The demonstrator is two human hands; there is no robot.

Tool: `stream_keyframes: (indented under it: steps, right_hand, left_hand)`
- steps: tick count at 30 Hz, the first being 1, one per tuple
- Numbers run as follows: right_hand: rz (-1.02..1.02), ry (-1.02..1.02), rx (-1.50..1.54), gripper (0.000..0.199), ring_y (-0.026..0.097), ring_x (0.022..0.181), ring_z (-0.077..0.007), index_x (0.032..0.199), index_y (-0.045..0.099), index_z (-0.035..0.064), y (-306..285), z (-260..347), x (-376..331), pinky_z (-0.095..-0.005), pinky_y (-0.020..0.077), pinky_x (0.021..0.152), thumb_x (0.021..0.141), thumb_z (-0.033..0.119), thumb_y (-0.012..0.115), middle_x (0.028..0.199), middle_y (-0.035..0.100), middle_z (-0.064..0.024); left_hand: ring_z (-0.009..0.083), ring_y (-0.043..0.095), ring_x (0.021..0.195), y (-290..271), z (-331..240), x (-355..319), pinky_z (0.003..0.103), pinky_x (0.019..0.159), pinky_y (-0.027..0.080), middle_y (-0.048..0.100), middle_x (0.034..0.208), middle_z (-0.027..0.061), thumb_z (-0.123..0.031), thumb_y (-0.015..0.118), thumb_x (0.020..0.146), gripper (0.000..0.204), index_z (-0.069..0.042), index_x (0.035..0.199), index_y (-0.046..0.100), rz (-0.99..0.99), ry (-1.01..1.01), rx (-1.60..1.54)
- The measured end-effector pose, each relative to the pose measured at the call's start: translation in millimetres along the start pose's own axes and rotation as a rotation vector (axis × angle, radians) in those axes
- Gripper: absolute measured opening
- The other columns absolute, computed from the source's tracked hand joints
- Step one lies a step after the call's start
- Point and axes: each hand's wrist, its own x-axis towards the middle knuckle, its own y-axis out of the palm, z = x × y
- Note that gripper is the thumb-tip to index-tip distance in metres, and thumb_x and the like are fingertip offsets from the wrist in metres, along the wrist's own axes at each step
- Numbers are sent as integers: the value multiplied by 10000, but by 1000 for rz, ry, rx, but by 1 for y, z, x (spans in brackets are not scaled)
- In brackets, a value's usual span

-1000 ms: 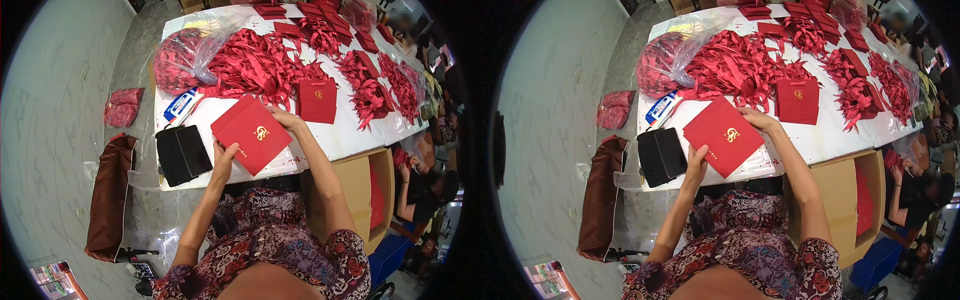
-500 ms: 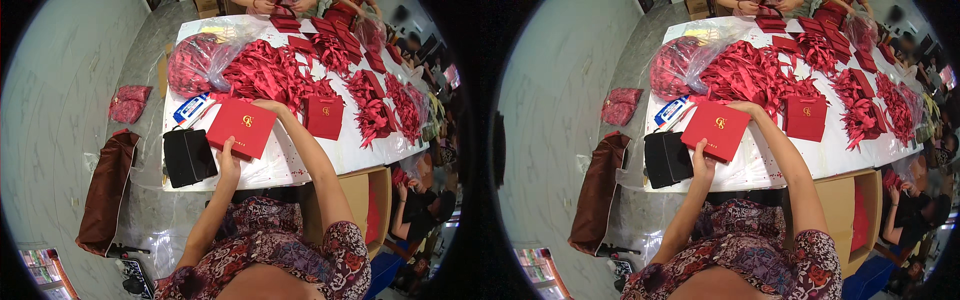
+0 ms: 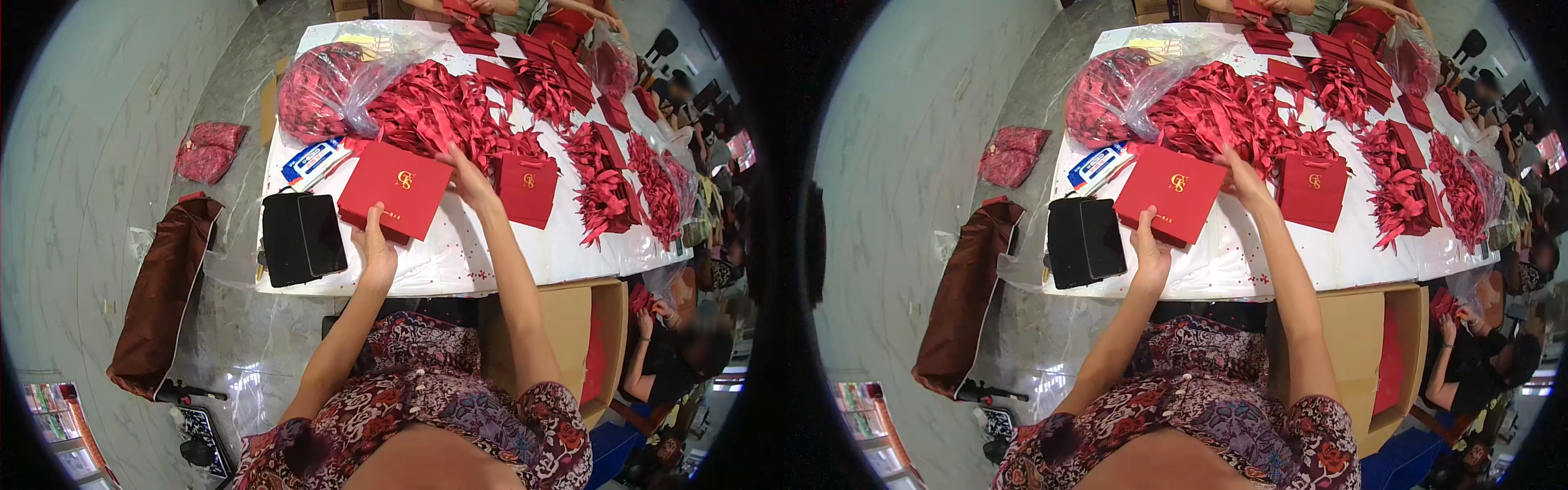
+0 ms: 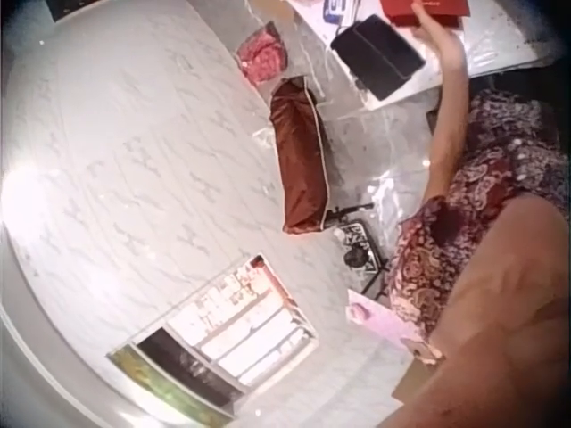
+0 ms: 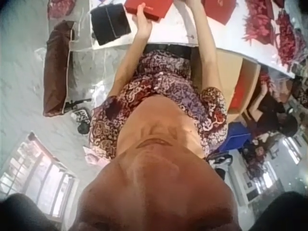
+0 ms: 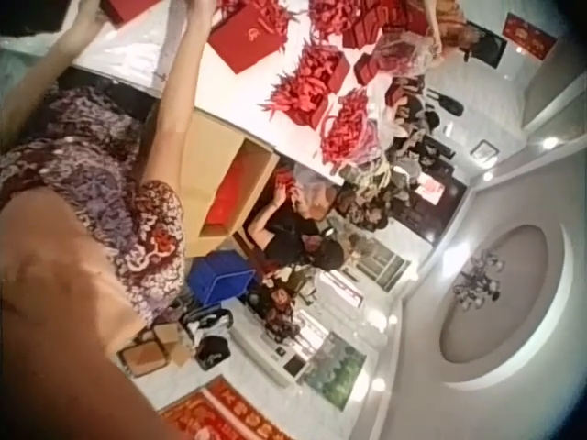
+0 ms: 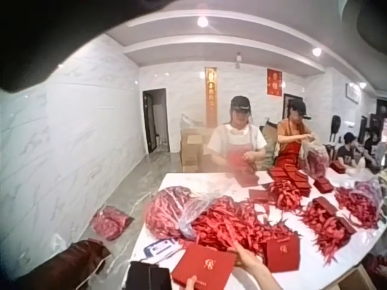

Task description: Assembling and finishing small red gift boxes by threading and tying ribbons into the pre-cut holes.

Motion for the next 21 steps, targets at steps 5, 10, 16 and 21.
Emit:
stream_keyframes:
  steps: [5,10,16,21]
  right_hand:
    - [48,78,62,677,621,983,-165,1300,546,44,17,-40,-42,-331,473,865,903,592,585,1147,651,-68]
    - [-11,-24,138,669,639,1056,-205,1300,533,-13,53,-19,-49,-353,504,898,869,469,708,1172,652,-135]
    - [22,-54,173,518,633,1012,-130,1271,596,40,60,-14,-13,-280,510,833,920,416,659,1158,666,-69]
    - [16,-106,193,557,651,1015,-180,1258,594,-52,61,-17,-13,-295,515,878,912,377,677,1159,672,-132]
  left_hand:
    - [208,613,1022,18,10,-6,348,919,500,608,1137,98,-140,790,793,515,-1,1210,522,-154,42,-146]
    - [215,617,1042,28,2,-2,353,921,509,607,1182,121,-138,779,816,528,8,1248,513,-140,99,-147]
    - [212,617,1081,32,-10,13,332,908,519,593,1259,122,-140,744,865,548,-12,1332,488,-30,118,-80]
    - [185,404,1329,22,-40,0,428,1105,271,482,1403,9,-465,763,826,723,-173,1406,444,70,-218,144]
